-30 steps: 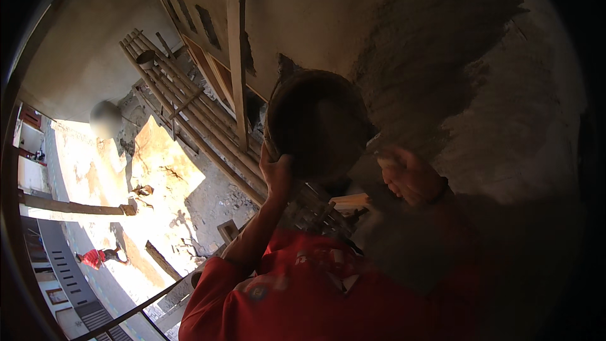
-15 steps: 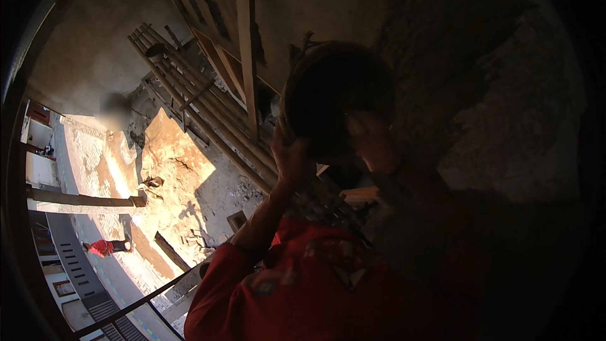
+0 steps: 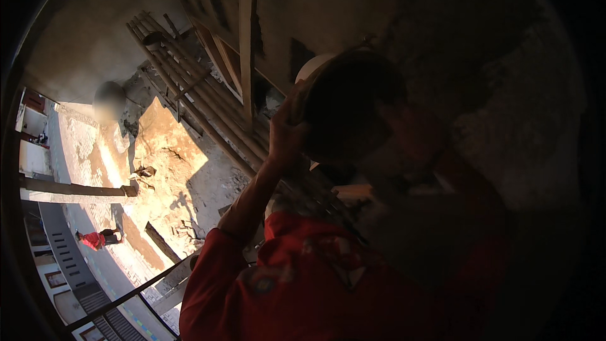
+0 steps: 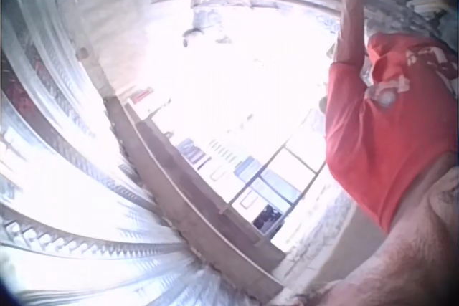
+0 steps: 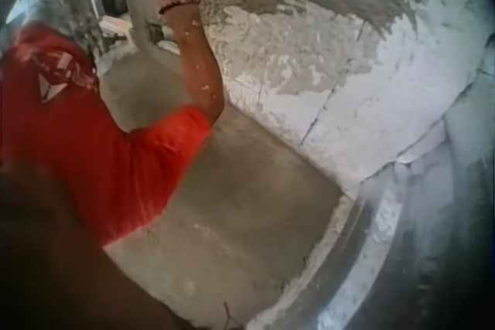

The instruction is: The person applies plaster to a wall and smooths it using a wooden board while standing on scaffolding.

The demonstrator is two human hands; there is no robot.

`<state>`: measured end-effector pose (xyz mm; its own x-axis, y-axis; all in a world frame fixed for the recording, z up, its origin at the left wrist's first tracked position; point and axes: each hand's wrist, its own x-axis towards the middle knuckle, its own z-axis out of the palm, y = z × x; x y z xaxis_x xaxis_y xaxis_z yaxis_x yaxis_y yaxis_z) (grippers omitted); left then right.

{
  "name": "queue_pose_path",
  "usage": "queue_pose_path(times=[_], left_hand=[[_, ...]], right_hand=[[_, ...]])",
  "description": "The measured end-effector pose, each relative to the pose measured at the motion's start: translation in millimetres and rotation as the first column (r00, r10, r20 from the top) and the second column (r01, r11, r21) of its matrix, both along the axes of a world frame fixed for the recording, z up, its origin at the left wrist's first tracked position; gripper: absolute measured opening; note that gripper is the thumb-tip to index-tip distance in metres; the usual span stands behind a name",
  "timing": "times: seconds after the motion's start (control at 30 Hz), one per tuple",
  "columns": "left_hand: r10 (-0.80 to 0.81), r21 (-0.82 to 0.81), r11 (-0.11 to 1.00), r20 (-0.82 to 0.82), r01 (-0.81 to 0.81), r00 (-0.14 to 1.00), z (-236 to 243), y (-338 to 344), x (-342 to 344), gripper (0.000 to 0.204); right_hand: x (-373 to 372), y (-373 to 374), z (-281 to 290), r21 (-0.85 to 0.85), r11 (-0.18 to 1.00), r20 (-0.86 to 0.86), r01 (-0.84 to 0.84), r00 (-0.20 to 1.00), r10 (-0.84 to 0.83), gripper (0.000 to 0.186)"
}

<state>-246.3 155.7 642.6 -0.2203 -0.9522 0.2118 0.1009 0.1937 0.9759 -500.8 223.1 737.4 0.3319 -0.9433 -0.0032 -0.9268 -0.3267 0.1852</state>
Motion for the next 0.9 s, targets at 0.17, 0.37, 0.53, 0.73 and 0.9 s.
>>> queue_pose_path(times=[0.17, 0.37, 0.53, 0.73, 0.9], left_hand=[[0.018, -0.160, 0.987, -0.014, -0.020, 1.000, 4.4, 3.1, -18.2, 0.072], [0.107, -0.343, 0.937, 0.089, -0.070, 0.990, 2.0, 9.7, -20.0, 0.068], [0.214, -0.609, 0.783, 0.080, -0.122, 0.973, 1.1, 14.2, -40.0, 0.057], [0.235, -0.520, 0.823, -0.055, -0.229, 0.970, -5.0, 17.0, -32.0, 0.053], [0.233, -0.500, 0.832, -0.077, -0.240, 0.969, -4.5, 12.2, -23.7, 0.054]], right_hand=[[15.0, 21.1, -21.9, -0.041, 0.995, -0.039, 0.093, 0.995, -0.095, 0.037], [14.5, 24.6, -9.7, 0.108, 0.979, 0.058, 0.174, 0.982, -0.181, 0.033], [30.6, 32.5, -10.8, 0.031, 0.987, -0.111, 0.158, 0.982, -0.154, 0.032], [37.0, 53.1, -25.6, 0.206, 0.974, 0.438, 0.099, 0.881, -0.182, 0.037], [-10.6, 68.4, 0.6, -0.052, 0.983, 0.378, 0.178, 0.914, -0.145, 0.043]])
